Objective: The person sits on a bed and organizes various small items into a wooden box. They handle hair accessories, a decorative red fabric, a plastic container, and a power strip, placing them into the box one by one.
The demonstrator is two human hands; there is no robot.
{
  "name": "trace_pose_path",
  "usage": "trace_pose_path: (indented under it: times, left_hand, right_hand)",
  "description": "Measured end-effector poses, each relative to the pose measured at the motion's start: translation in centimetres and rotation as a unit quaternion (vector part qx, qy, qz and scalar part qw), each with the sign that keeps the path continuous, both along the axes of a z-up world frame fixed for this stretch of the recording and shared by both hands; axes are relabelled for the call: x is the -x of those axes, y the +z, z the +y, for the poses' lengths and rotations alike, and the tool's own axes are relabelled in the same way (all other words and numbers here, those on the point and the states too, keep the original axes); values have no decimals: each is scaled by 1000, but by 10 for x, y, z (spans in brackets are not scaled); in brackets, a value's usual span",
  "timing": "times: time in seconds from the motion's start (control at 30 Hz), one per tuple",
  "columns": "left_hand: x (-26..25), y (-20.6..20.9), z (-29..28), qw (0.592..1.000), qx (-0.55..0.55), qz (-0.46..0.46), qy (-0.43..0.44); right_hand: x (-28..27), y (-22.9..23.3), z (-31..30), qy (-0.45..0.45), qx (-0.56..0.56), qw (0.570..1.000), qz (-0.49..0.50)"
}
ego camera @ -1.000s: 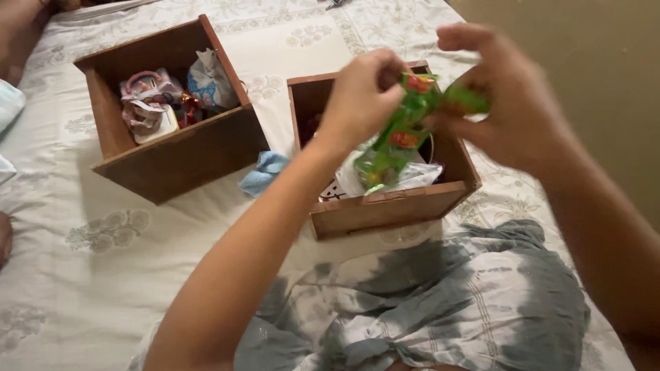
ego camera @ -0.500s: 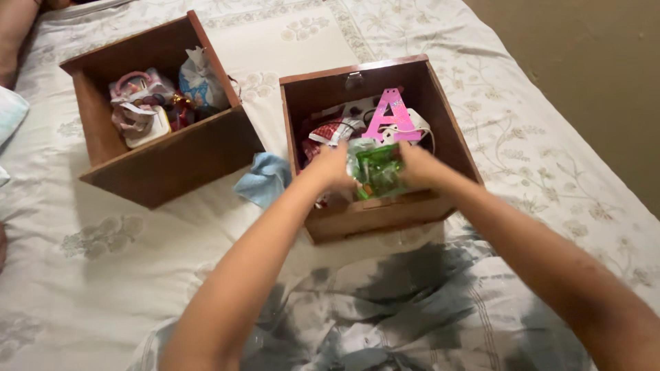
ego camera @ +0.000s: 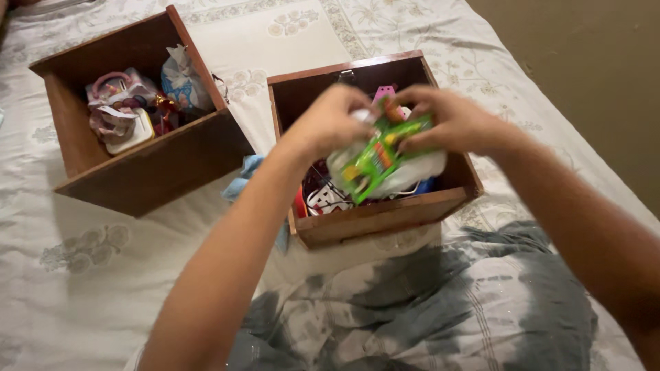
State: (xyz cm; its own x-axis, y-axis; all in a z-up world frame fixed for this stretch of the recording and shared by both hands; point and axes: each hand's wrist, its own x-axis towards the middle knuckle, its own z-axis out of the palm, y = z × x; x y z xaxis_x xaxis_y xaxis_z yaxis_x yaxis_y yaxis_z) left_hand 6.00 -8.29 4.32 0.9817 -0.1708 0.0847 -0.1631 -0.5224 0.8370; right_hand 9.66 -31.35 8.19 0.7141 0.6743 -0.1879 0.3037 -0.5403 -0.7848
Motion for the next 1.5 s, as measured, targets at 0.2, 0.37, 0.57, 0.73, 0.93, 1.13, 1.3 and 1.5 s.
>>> trace_pose_path:
  times: [0.2,0.37,0.57,0.73,0.93,1.13,1.3,1.5]
  left_hand:
    - [-15,82,-72,967,165,-145,-132]
    - [-51,62,-173,935,211,-260,-119]
    - [-88,-14,-260,932,162,-321,-52]
    - [-116,-79,-274,966,108,-233,-33]
    - [-115,-129,-223,976,-93,-196,-7]
    - [-65,-105,-158,958,-95,-266,-39]
    - [-12,-79,-74,964,-129,-231,16]
    - [19,-86,28,928,-248,-234,152]
  right_hand:
    - [6,67,-101,-70,-122,982,-128]
    - [5,61,-183,-140,-172,947,-233]
    - [-5,-1,-235,-237,-105,933,-250]
    - [-46,-97,-247,-314,-51,910,-265]
    - [-78,-255,-227,-277,138,937,-162]
    - [-62,-308,-211,-227,253,914,-221]
    - [-86,-242,-204,-244,303,904,-178]
    - [-72,-118,-109,-132,-4,911,-391]
